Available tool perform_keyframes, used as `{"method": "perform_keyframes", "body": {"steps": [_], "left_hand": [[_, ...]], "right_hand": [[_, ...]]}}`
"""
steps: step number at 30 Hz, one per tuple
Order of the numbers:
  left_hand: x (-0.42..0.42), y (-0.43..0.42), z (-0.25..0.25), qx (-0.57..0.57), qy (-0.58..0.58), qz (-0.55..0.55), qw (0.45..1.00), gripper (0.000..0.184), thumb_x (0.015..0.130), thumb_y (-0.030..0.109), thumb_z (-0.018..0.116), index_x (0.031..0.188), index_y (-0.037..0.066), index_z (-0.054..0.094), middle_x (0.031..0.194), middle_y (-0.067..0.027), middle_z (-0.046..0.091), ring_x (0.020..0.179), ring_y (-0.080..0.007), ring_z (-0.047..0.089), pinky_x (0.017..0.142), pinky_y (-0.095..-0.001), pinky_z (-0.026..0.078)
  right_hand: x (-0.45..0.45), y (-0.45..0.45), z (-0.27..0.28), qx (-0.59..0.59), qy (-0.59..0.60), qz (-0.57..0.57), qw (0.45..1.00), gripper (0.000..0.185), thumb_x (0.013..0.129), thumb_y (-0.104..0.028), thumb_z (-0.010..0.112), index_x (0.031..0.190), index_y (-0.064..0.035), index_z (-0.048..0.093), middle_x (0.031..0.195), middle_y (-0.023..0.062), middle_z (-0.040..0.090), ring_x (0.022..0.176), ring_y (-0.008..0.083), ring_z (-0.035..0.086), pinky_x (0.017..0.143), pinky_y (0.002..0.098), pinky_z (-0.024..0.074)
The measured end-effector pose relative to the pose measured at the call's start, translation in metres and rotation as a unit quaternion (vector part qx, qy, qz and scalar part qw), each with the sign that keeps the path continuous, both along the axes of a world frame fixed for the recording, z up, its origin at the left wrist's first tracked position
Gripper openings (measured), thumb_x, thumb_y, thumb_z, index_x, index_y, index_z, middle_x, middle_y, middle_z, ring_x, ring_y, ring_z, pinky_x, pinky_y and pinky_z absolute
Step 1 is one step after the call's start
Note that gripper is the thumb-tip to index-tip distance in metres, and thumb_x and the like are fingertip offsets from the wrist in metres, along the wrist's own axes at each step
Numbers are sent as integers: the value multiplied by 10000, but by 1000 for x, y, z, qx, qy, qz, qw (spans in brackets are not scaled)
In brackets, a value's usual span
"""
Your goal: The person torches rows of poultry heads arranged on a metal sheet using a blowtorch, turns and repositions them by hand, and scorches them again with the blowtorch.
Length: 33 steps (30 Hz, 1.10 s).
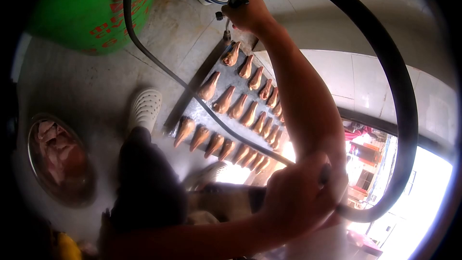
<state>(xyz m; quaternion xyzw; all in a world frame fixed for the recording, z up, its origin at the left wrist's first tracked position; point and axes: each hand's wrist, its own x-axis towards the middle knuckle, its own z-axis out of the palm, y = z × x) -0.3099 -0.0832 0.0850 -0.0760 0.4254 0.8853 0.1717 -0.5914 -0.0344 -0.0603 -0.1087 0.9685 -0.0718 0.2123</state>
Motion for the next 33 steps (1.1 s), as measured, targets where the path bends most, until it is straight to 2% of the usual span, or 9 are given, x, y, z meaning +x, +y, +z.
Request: {"method": "perform_keyframes", "body": {"steps": [6,11,14,17,21,24,27,30,33], "left_hand": [[2,6,-1,-10,11,16,1000,316,958,274,569,745,40,562,527,-152,593,484,-347,637,465,-427,533],[3,9,-2,-18,12,31,999,326,959,276,569,734,41,558,511,-149,582,466,-334,630,447,-413,527],[4,9,-3,-20,22,-25,999,319,967,323,504,779,66,533,519,-58,564,479,-196,623,475,-369,505],[5,11,-3,-19,24,-24,999,326,970,327,501,776,67,530,516,-55,559,475,-199,620,475,-366,505],[6,17,-3,-18,16,23,999,330,961,271,561,719,48,548,505,-140,580,452,-312,627,442,-400,527],[6,20,-3,-18,15,11,1000,326,963,271,556,729,44,551,513,-141,588,460,-315,632,450,-403,533],[7,20,-3,-18,16,-2,1000,333,967,278,545,737,37,554,524,-147,596,472,-322,638,463,-408,540],[7,22,-1,-11,8,-16,1000,345,972,288,530,743,32,560,532,-152,602,484,-333,643,474,-415,545],[8,26,0,-6,3,-34,999,354,977,297,518,755,26,569,538,-157,606,496,-341,648,482,-422,549]], "right_hand": [[-7,18,-18,10,26,40,999,280,956,-325,607,998,-66,703,750,108,702,628,176,692,598,309,561],[0,17,-15,4,8,3,1000,294,950,-339,612,992,-64,706,760,111,710,629,175,692,599,311,559],[3,17,-11,0,7,-5,1000,304,950,-344,613,1000,-60,707,765,116,716,629,174,693,594,309,559],[2,22,-11,2,3,6,1000,312,953,-347,610,1011,-57,707,756,117,715,626,173,693,589,307,559],[4,24,-10,5,5,13,1000,321,957,-351,606,1018,-53,708,752,121,716,624,173,694,586,306,559],[7,26,-10,-18,15,5,1000,355,930,-337,590,806,-24,703,639,112,682,617,219,696,664,350,549],[10,29,-4,-2,8,1,1000,325,922,-314,617,832,-10,688,673,118,687,627,212,702,633,344,563],[15,43,1,-92,-32,-72,993,299,906,-289,653,869,7,663,720,122,689,641,204,710,589,330,576],[13,56,5,-63,-30,-107,992,296,892,-274,680,904,19,647,753,126,687,652,203,714,562,314,585]]}}
